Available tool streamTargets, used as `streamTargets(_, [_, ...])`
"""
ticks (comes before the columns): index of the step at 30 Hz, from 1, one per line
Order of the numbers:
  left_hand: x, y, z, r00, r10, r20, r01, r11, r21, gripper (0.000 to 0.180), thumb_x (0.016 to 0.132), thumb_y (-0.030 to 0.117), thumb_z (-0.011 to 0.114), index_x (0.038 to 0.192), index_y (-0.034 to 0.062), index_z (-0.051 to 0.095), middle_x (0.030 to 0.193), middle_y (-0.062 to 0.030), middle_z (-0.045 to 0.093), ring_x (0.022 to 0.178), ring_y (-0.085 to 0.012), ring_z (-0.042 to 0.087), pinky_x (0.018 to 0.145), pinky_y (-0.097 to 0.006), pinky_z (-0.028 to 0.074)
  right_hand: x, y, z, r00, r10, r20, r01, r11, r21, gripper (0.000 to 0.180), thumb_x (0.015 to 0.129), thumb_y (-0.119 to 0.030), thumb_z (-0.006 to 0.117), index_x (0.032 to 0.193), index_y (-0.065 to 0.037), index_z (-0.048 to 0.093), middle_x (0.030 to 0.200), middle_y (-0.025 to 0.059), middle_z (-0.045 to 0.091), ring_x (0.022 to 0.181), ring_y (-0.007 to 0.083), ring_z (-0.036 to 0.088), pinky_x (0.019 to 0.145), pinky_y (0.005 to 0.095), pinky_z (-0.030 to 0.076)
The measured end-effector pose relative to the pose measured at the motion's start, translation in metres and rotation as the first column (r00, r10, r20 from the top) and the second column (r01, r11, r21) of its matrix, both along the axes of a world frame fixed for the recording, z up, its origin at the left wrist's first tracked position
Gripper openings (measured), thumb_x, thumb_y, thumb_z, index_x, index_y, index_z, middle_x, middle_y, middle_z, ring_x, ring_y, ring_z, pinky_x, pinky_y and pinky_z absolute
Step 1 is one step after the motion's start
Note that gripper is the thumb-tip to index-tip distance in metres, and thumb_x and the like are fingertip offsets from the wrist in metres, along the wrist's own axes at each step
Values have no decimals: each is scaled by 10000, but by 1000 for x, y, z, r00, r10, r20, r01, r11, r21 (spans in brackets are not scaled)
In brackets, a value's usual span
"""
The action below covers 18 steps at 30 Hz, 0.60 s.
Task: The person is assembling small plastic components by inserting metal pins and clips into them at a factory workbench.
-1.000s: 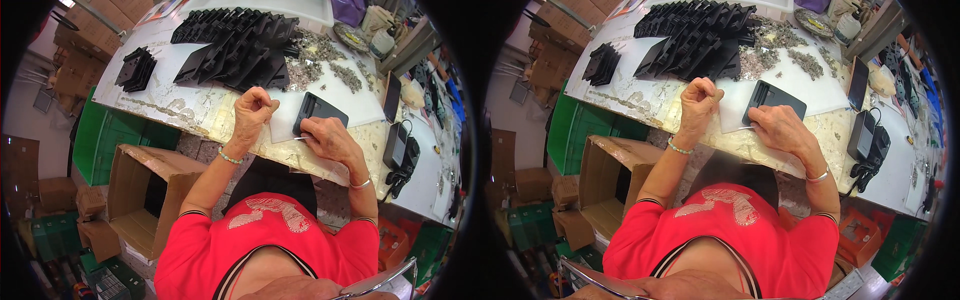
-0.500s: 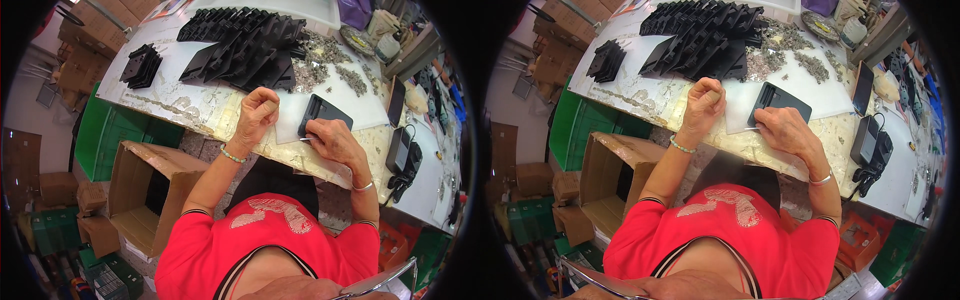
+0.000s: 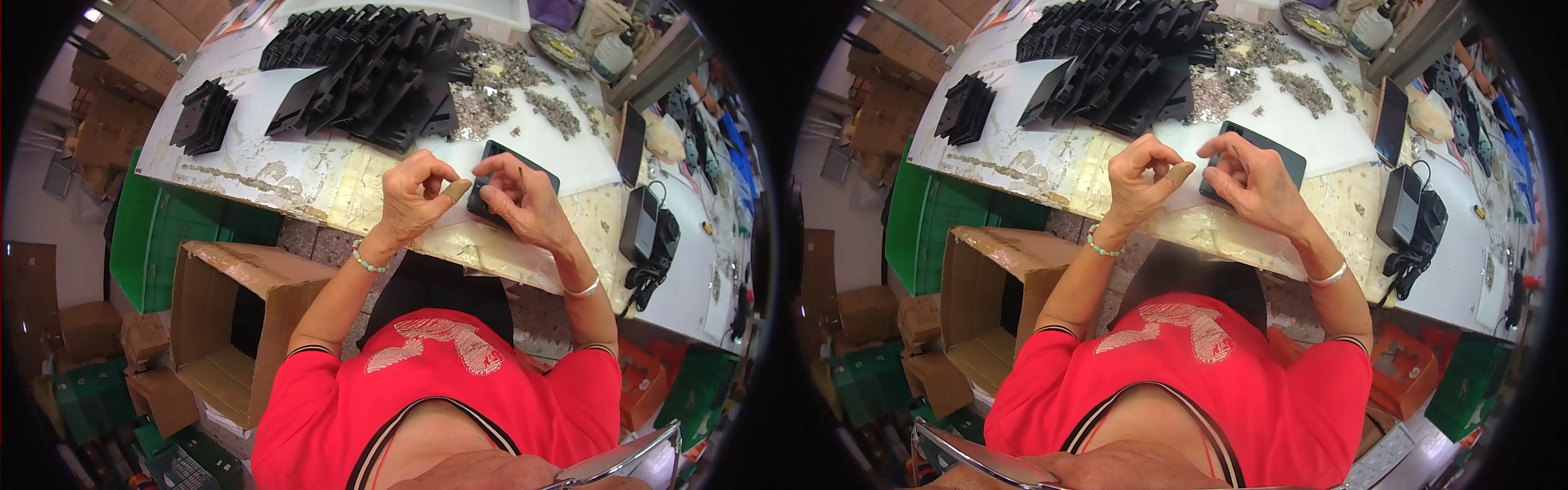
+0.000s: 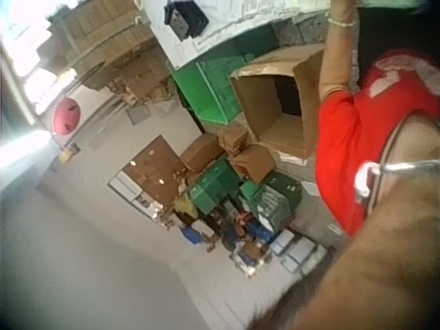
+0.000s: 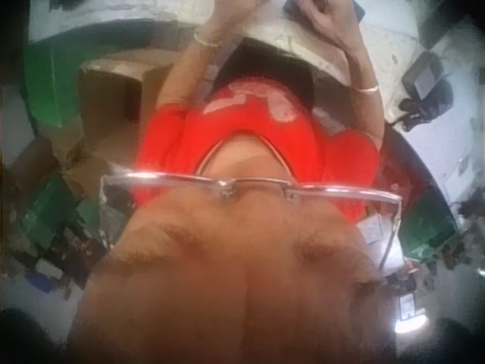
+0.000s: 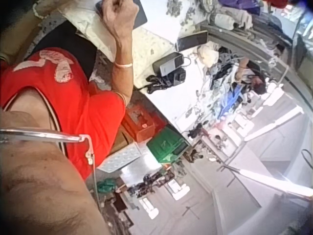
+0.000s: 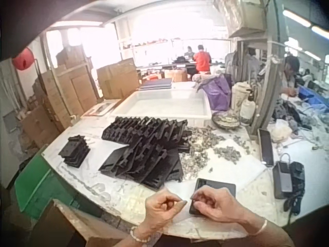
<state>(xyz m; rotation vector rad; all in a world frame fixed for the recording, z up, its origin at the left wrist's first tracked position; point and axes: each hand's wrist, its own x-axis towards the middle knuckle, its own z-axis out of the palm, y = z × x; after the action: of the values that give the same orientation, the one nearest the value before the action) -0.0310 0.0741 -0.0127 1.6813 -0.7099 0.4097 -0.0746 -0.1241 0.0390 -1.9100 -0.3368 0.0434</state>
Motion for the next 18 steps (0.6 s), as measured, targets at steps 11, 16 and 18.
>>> streamTargets(11, [-7, -6, -1, 944, 126, 306, -145, 989, 38, 324, 655, 211, 893, 757, 90, 611, 707, -25, 547, 536, -130, 539, 461, -265, 435, 0, 0, -7, 984, 175, -24, -172, 981, 93, 262, 821, -49, 717, 1061, 4, 624, 764, -19, 608, 575, 9, 412, 517, 191, 354])
streamTargets(16, [-7, -5, -2, 915, 117, 386, -152, 987, 61, 342, 603, 148, 908, 782, 93, 621, 789, -26, 569, 570, -105, 518, 452, -235, 413, -2, 2, -13, 987, 157, -22, -153, 978, 143, 222, 819, -62, 723, 1012, 2, 633, 718, -22, 590, 579, 16, 411, 519, 198, 356])
streamTargets(18, [-7, -4, -1, 911, 113, 396, -151, 986, 66, 343, 599, 153, 908, 782, 94, 624, 791, -30, 569, 574, -112, 522, 454, -239, 414, -2, 2, -13, 987, 157, -20, -152, 976, 154, 217, 821, -68, 723, 1007, 1, 635, 699, -21, 582, 579, 19, 416, 520, 200, 358])
